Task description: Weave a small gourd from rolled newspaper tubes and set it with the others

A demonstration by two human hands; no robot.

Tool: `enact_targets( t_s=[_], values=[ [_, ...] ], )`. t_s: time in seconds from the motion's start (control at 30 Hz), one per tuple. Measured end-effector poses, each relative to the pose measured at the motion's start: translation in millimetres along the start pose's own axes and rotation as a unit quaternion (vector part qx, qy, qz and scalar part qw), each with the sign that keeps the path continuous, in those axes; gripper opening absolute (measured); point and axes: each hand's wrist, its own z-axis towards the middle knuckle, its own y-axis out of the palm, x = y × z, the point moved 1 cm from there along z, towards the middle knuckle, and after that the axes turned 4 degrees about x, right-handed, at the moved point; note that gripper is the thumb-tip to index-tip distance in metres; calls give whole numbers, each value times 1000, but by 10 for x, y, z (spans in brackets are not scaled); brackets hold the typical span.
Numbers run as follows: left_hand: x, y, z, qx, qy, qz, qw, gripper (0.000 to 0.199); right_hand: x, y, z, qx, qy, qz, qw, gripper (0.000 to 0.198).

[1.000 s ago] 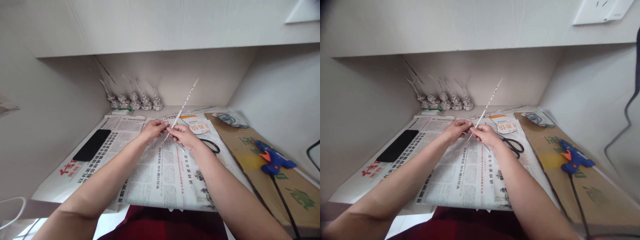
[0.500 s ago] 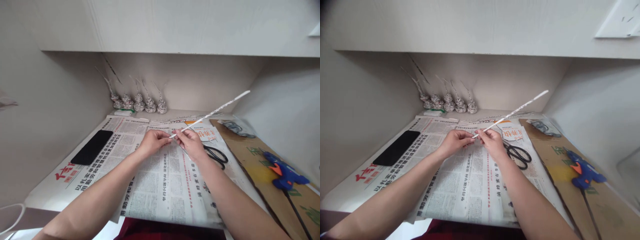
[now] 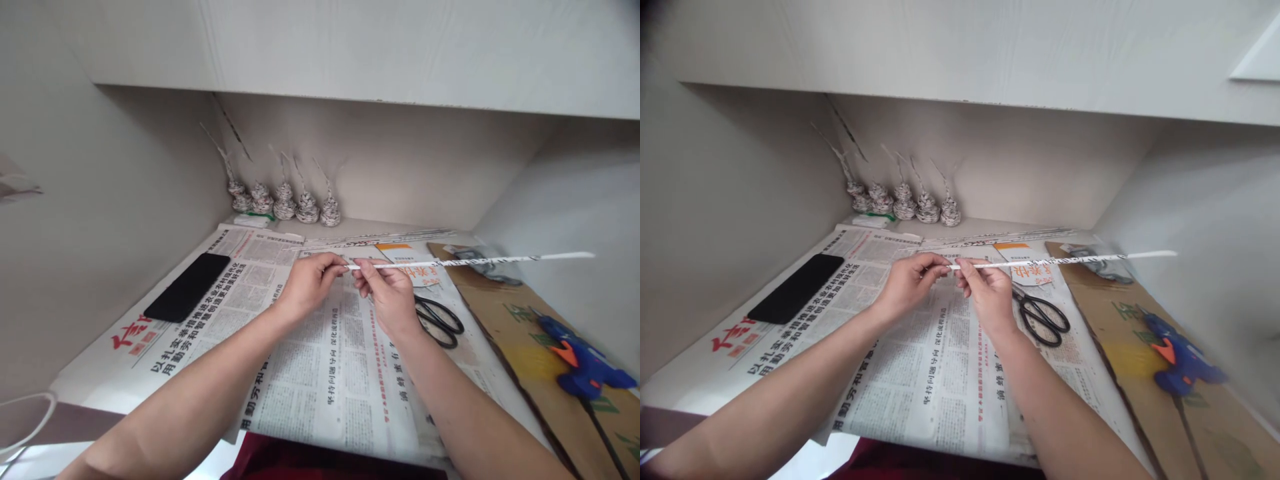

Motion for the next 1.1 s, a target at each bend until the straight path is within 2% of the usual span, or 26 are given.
enact_targets(
  t_s=[0.13,0.3,0.5,0.67,0.83,1.1],
  values=[
    [-13,39,0,16,-45,-110,993,15,0,10,-15,6,2,27,1000,22],
    [-32,109,-13,11,-143,-257,956,25,-3,-7,-17,-2,2,39,999,19],
    [17,143,-33,39,-160,-375,912,24,-59,26,-66,-9,12,27,1000,21],
    [50,154,-62,62,-152,-398,902,23,-93,65,-114,4,52,60,997,24],
    [76,153,-80,83,-151,-409,896,22,-93,66,-133,-13,104,88,991,29],
    [77,133,-82,99,-132,-382,909,20,-78,41,-103,-51,205,127,969,36]
  ],
)
